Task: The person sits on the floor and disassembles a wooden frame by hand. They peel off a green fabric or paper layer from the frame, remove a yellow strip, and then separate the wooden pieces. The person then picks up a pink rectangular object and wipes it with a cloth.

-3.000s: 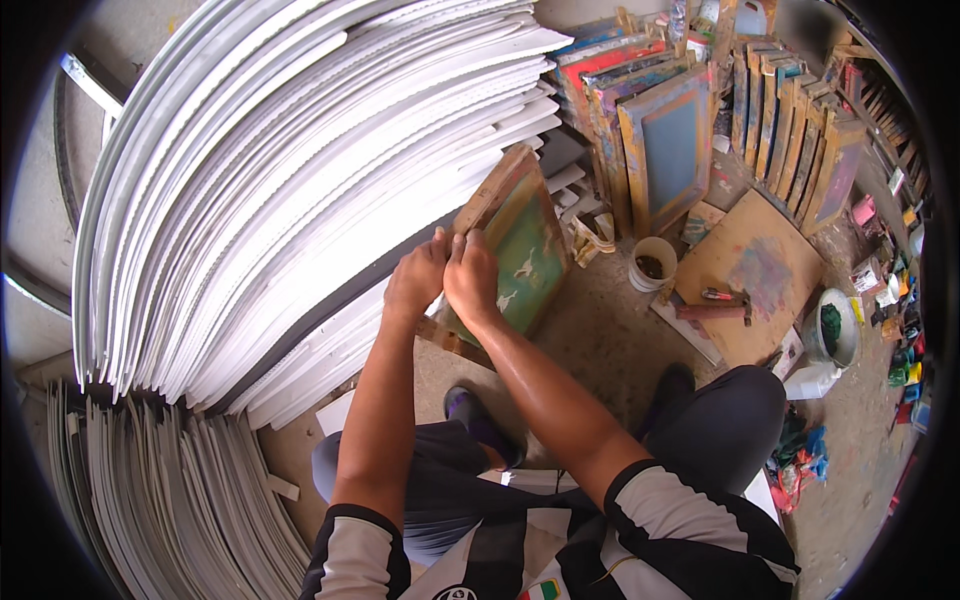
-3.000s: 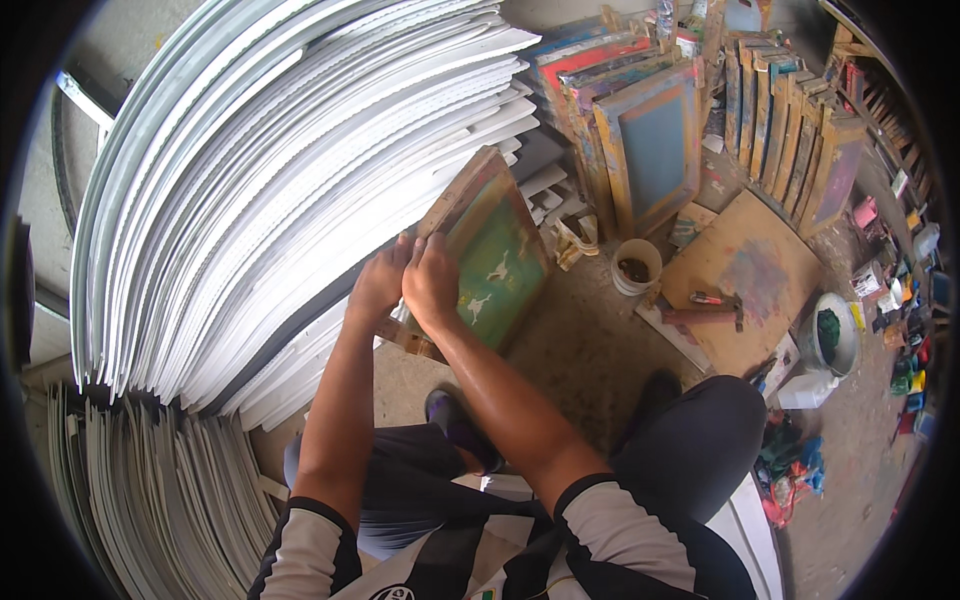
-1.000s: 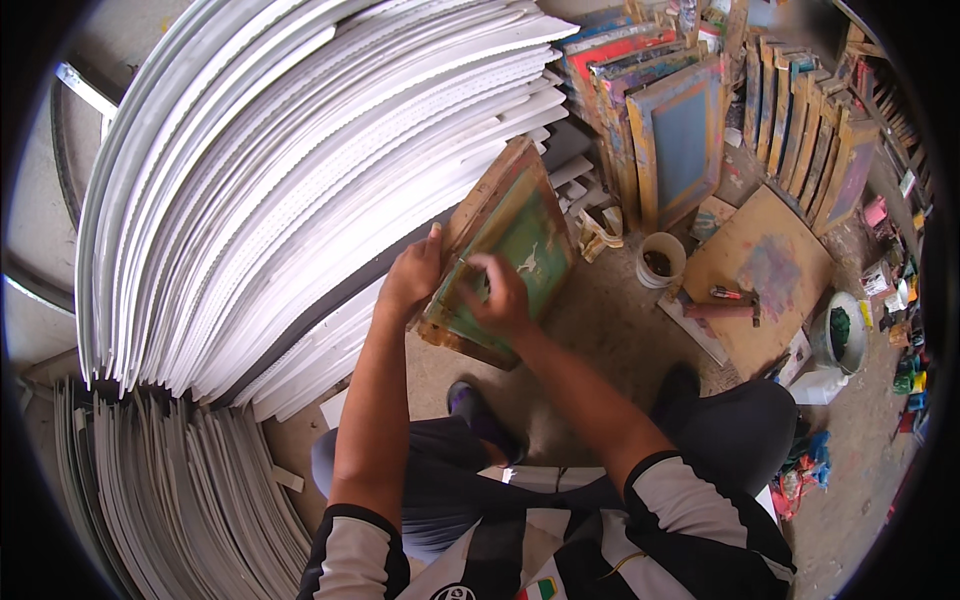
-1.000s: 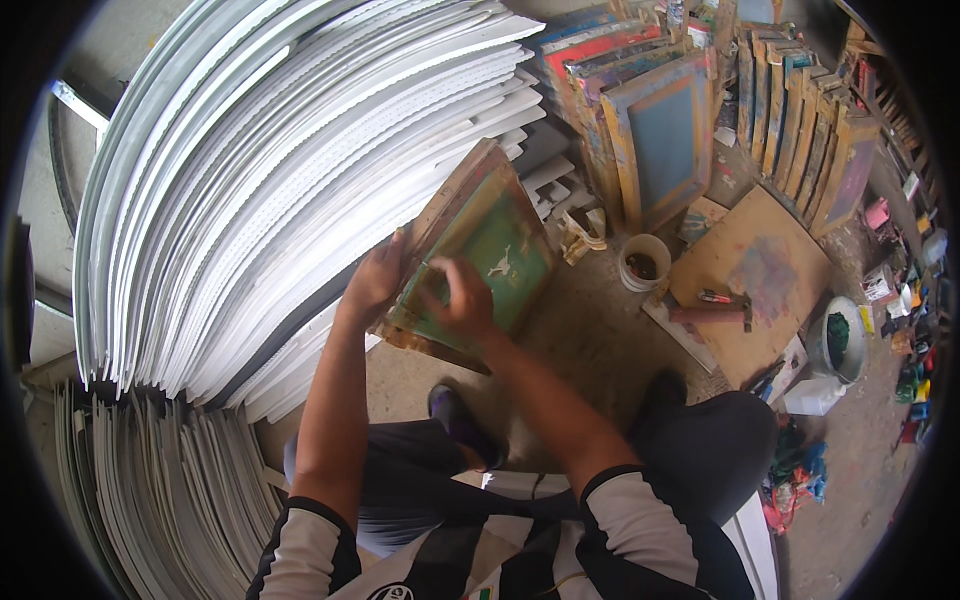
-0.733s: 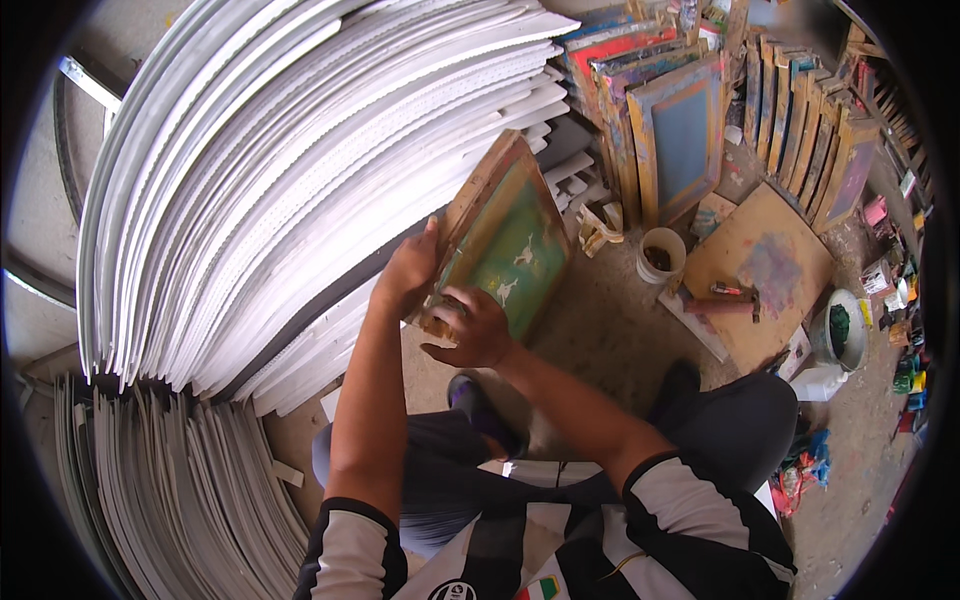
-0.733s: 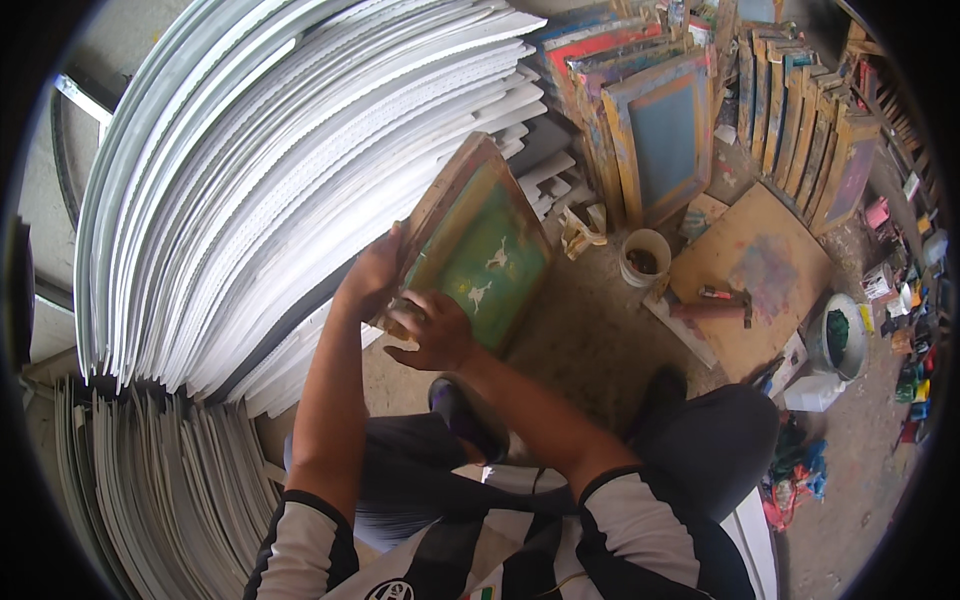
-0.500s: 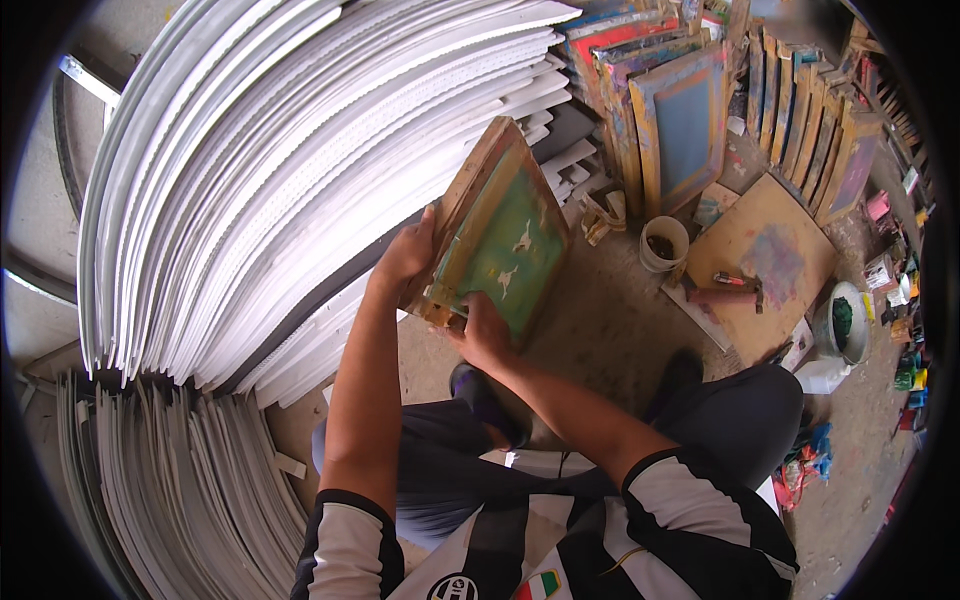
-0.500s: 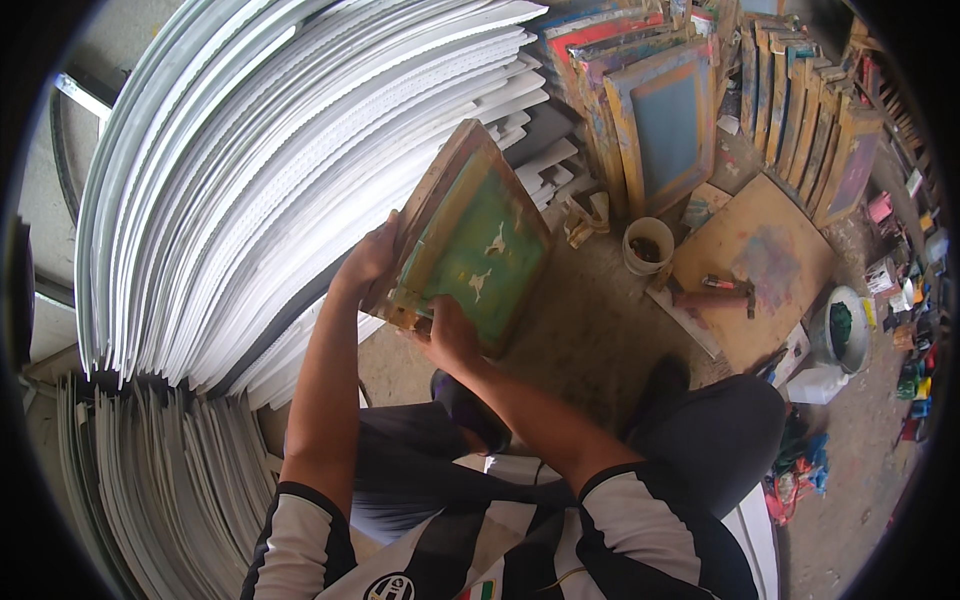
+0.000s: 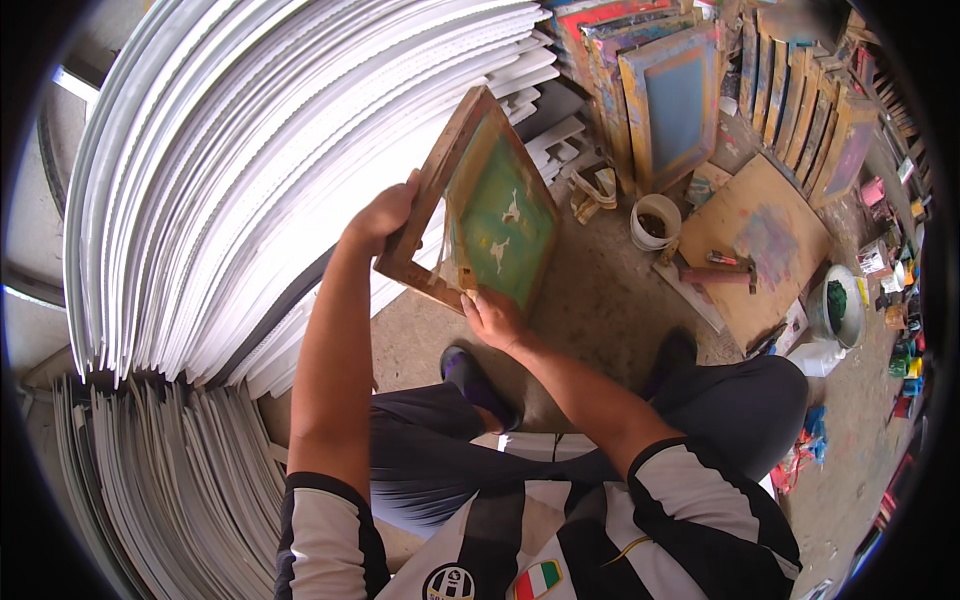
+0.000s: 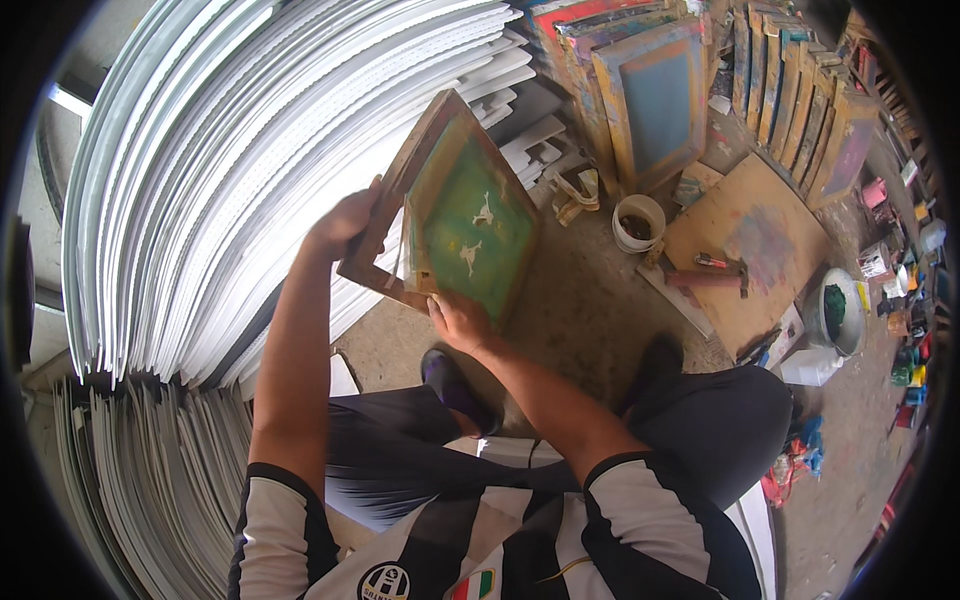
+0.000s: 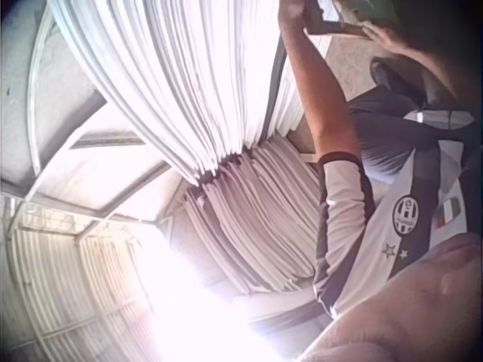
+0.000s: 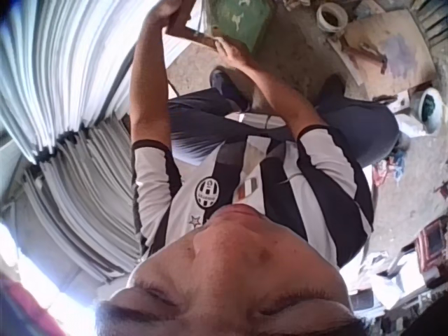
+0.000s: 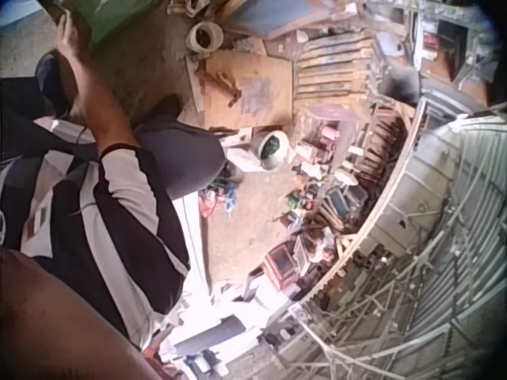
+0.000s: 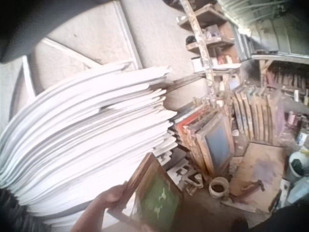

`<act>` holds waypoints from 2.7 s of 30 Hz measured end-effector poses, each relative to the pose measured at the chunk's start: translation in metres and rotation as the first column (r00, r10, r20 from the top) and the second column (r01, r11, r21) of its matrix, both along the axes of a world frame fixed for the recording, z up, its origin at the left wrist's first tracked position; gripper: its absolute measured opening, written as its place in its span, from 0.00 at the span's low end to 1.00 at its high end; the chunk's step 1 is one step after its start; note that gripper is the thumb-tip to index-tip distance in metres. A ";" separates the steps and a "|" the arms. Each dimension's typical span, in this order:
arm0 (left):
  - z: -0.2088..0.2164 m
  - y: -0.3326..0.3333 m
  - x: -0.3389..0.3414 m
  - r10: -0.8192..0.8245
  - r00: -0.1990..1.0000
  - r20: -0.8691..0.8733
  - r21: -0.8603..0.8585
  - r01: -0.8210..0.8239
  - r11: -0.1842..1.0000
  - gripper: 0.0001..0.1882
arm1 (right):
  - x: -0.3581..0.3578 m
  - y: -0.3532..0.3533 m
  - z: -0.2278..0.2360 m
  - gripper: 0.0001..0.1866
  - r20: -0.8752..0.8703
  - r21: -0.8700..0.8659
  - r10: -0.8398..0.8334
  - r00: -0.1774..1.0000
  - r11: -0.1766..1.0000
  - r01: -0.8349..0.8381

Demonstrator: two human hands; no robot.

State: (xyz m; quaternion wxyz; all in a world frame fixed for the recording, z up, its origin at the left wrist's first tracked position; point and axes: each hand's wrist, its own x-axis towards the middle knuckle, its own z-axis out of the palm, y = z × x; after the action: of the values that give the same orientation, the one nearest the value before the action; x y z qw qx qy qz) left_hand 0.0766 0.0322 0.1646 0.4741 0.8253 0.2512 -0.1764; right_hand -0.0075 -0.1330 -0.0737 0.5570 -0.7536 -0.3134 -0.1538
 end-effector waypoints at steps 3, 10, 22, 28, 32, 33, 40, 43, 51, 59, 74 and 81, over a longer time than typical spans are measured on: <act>0.020 0.004 0.008 -0.108 0.986 0.129 -0.216 0.134 0.967 0.28 | 0.013 -0.009 0.015 0.09 0.017 0.091 -0.044 0.999 0.995 0.043; 0.043 -0.009 0.017 0.027 0.953 0.301 -0.574 0.158 0.804 0.34 | 0.024 -0.018 0.101 0.12 -0.130 0.280 -0.130 0.983 0.946 0.162; -0.091 -0.052 -0.049 -0.112 0.971 0.213 0.000 0.114 0.993 0.39 | 0.081 -0.023 0.077 0.20 -0.710 0.481 0.241 0.662 0.852 0.205; -0.114 -0.058 -0.017 -0.177 0.967 0.184 0.084 0.164 0.983 0.38 | 0.107 -0.040 0.049 0.18 -0.619 0.313 0.064 0.783 0.934 0.171; -0.130 -0.051 0.007 -0.192 0.964 0.182 0.092 0.178 0.980 0.37 | 0.117 -0.064 0.048 0.13 -0.227 0.058 -0.260 0.939 0.958 0.280; -0.132 -0.047 0.012 -0.203 0.955 0.217 0.116 0.181 0.977 0.37 | 0.116 -0.068 0.050 0.15 -0.061 0.053 -0.323 0.944 0.944 0.327; -0.127 -0.039 0.042 -0.370 0.920 0.128 0.191 0.343 0.919 0.42 | 0.129 -0.077 0.041 0.25 0.187 -0.124 -0.284 0.940 0.943 0.309; -0.127 -0.037 0.047 -0.438 0.888 0.140 0.182 0.412 0.893 0.42 | 0.134 -0.082 0.036 0.22 0.170 -0.138 -0.273 0.947 0.945 0.298; -0.134 -0.040 0.050 -0.426 0.893 0.145 0.192 0.397 0.898 0.41 | 0.130 -0.083 0.047 0.10 -0.068 -0.298 -0.246 0.967 0.930 0.216; -0.127 -0.043 0.029 -0.384 0.917 0.111 0.153 0.366 0.918 0.38 | 0.117 -0.084 0.074 0.14 -0.024 -0.411 -0.195 0.980 0.896 0.168; -0.121 -0.061 0.023 -0.500 0.844 0.193 0.372 0.409 0.833 0.34 | 0.116 -0.098 0.082 0.13 -0.065 -0.469 -0.157 0.986 0.877 0.108; -0.111 -0.057 0.018 -0.477 0.862 0.171 0.415 0.376 0.829 0.37 | 0.105 -0.072 0.064 0.11 -0.043 -0.371 -0.218 0.975 0.910 0.187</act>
State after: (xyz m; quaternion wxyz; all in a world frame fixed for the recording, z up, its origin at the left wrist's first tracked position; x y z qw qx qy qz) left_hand 0.0941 -0.0253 0.0533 0.2883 0.9503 0.0213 -0.1154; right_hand 0.0975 -0.2054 -0.0100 0.4012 -0.8779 -0.2329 -0.1185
